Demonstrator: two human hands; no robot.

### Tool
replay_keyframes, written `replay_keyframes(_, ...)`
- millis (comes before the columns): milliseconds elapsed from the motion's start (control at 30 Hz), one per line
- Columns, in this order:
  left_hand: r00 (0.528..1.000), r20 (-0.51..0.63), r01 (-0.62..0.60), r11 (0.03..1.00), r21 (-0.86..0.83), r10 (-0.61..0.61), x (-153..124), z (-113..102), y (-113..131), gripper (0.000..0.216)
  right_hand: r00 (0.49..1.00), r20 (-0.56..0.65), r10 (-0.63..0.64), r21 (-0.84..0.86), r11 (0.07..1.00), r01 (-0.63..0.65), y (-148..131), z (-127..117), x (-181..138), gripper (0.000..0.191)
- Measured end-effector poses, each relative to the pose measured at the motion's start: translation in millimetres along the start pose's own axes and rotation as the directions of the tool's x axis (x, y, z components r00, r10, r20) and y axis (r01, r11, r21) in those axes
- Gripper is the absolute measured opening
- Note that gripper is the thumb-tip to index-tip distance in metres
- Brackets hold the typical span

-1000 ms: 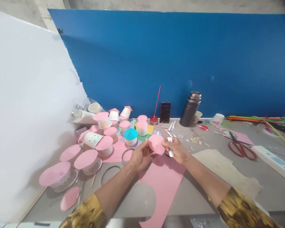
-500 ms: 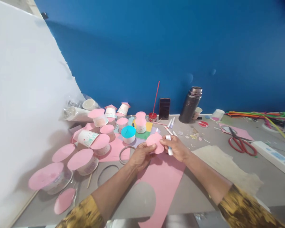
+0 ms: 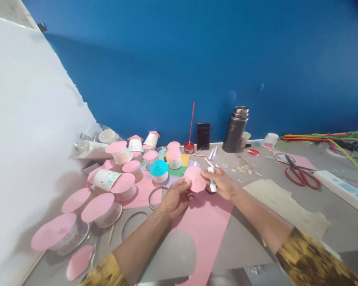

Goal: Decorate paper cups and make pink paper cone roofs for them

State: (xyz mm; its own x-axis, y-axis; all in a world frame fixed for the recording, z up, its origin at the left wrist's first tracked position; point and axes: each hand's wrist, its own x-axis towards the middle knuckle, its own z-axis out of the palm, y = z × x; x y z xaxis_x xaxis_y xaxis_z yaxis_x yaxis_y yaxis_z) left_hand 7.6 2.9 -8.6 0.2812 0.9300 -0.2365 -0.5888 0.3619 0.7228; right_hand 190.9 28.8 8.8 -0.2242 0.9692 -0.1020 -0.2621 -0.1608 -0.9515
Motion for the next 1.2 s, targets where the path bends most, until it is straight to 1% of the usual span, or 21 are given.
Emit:
replay_keyframes(200, 0.987, -0.142, -0.083, 0.996, -0.025, 0.079, 9.2, -11.2, -1.4, 0.038, 0.979, -0.129, -0.160, 0.137, 0.975, 0.177, 1.7, -0.7, 4.5, 0.047)
replay_keyframes(267, 0.982, -0.167, -0.098, 0.995, -0.025, 0.092, 10.7, -13.4, -2.4, 0.038, 0.970, -0.137, -0.202, 0.183, 0.957, 0.225, 0.5, 2.5, 2.3, 0.045)
replay_keyframes(333, 0.981, -0.169, -0.105, 0.994, -0.025, 0.099, 10.3, -12.9, -3.3, 0.037, 0.967, -0.118, -0.227, 0.195, 0.949, 0.247, 0.3, 6.4, -0.5, 0.045)
replay_keyframes(400, 0.983, -0.154, -0.105, 0.994, -0.021, 0.101, 8.8, -10.6, -3.9, 0.037, 0.966, -0.091, -0.241, 0.158, 0.955, 0.253, 1.8, 8.6, -2.5, 0.046)
replay_keyframes(467, 0.985, -0.138, -0.106, 0.994, -0.015, 0.103, 7.0, -7.8, -4.2, 0.037, 0.965, -0.074, -0.253, 0.073, 0.963, 0.258, 4.7, 7.7, -3.1, 0.048)
replay_keyframes(533, 0.986, -0.127, -0.110, 0.994, -0.009, 0.108, 5.7, -5.4, -4.2, 0.037, 0.959, -0.063, -0.278, -0.057, 0.960, 0.274, 7.9, 4.5, -3.0, 0.050)
replay_keyframes(600, 0.986, -0.124, -0.115, 0.993, -0.007, 0.113, 5.2, -3.7, -4.0, 0.036, 0.948, -0.045, -0.316, -0.200, 0.932, 0.302, 10.3, 0.9, -3.6, 0.051)
replay_keyframes(700, 0.986, -0.122, -0.116, 0.993, -0.008, 0.114, 5.6, -2.6, -3.5, 0.034, 0.917, -0.004, -0.398, -0.406, 0.839, 0.362, 10.9, -1.2, -7.4, 0.044)
replay_keyframes(767, 0.986, -0.125, -0.117, 0.993, -0.013, 0.115, 6.1, -3.0, -3.4, 0.032, 0.883, 0.049, -0.467, -0.543, 0.730, 0.416, 10.0, -0.5, -11.1, 0.034)
replay_keyframes(833, 0.984, -0.133, -0.119, 0.993, -0.018, 0.116, 6.4, -4.0, -3.3, 0.030, 0.844, 0.121, -0.522, -0.637, 0.612, 0.469, 9.0, 0.7, -14.3, 0.025)
replay_keyframes(933, 0.983, -0.143, -0.120, 0.993, -0.012, 0.117, 6.1, -5.5, -3.4, 0.033, 0.802, 0.193, -0.565, -0.693, 0.500, 0.519, 8.1, 1.1, -16.4, 0.020)
replay_keyframes(1067, 0.983, -0.136, -0.122, 0.992, 0.038, 0.127, 5.1, -5.5, -4.0, 0.032, 0.757, 0.234, -0.610, -0.729, 0.405, 0.551, 7.7, -0.6, -15.2, 0.018)
replay_keyframes(1200, 0.975, -0.149, -0.146, 0.979, 0.141, 0.166, 5.5, -4.5, -6.1, 0.026, 0.714, 0.282, -0.640, -0.739, 0.330, 0.588, 6.3, -0.8, -13.6, 0.015)
